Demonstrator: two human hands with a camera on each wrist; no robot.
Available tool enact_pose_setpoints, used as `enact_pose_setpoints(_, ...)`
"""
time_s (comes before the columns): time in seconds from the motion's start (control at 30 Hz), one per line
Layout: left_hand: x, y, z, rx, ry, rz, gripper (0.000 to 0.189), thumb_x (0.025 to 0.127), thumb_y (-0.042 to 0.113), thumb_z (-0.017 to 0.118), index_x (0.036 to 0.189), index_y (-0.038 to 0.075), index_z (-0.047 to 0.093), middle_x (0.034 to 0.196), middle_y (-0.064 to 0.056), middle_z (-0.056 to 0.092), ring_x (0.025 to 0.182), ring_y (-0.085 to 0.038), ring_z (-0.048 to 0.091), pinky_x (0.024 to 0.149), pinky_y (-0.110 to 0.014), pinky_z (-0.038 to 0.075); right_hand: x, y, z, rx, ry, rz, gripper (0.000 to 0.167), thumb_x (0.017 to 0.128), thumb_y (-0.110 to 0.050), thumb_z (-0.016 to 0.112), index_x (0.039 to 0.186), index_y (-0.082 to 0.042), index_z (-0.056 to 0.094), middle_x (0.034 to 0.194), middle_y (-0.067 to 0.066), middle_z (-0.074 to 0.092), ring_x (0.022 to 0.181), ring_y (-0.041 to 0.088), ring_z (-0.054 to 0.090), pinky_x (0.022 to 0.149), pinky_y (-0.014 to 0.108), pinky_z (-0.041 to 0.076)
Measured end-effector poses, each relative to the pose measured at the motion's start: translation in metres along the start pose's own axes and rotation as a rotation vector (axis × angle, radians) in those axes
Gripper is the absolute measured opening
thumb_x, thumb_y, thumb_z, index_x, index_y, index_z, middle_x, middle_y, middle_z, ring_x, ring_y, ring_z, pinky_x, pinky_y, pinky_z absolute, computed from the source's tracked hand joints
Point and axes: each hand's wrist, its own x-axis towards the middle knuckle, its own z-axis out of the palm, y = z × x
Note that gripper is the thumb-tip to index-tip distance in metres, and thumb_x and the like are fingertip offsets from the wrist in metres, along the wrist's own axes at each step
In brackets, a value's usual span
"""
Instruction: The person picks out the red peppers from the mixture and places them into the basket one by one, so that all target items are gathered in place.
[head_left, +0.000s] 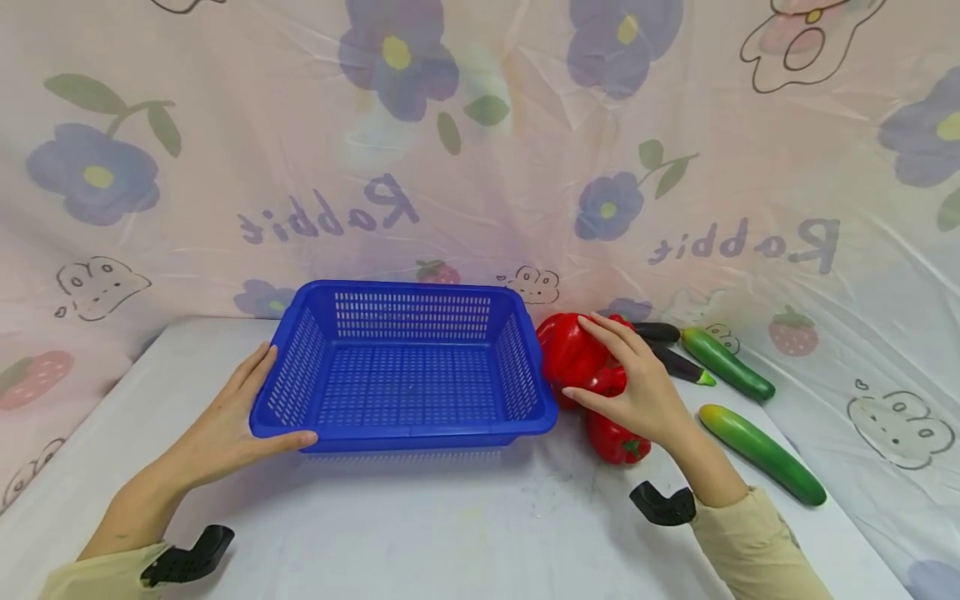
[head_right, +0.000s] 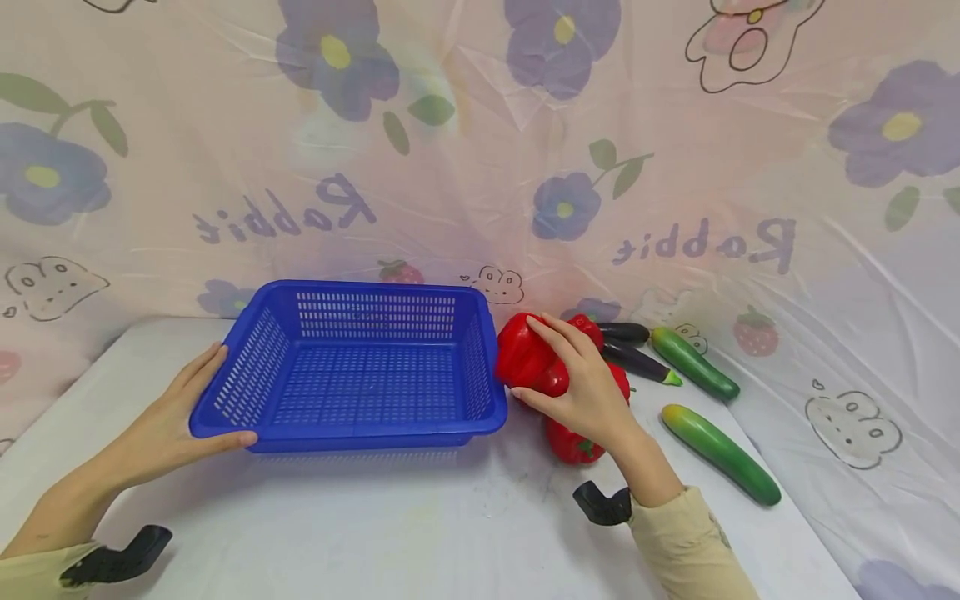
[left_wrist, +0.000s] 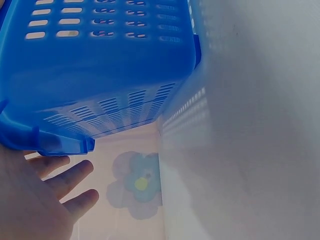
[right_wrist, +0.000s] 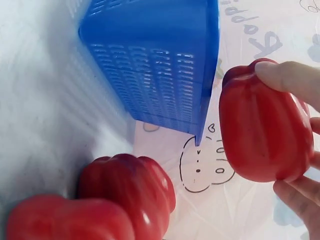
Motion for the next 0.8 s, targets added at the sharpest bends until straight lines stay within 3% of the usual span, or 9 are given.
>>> enact_pose_setpoints(0.4,0.0,0.002,-0.002,-0.003,0.002,0.004,0.122,0.073,0.045,0.078,0.155,0.015,-0.008,0.161,-0.011,-0.011,0.143,-0.051,0.004,0.095,-0.08,0.021,0.021,-0.011,0.008,0.053,-0.052,0.009,0.086,0.072,-0.029,0.084,0.146,-0.026,0.04,0.148,0.006,0.042,0.132,0.031,0.043,0.087,0.056,0.053)
enact_pose_setpoints(0.8,-0.001,0.005,-0.002,-0.015,0.006,-0.001,0.122,0.073,0.046,0.078,0.155,0.015,-0.007,0.162,-0.01,-0.01,0.144,-0.05,0.003,0.097,-0.08,0.019,0.045,-0.025,0.022,0.088,-0.113,-0.085,0.085,0.073,-0.033,0.083,0.147,-0.023,0.04,0.148,0.007,0.041,0.131,0.029,0.044,0.088,0.051,0.054)
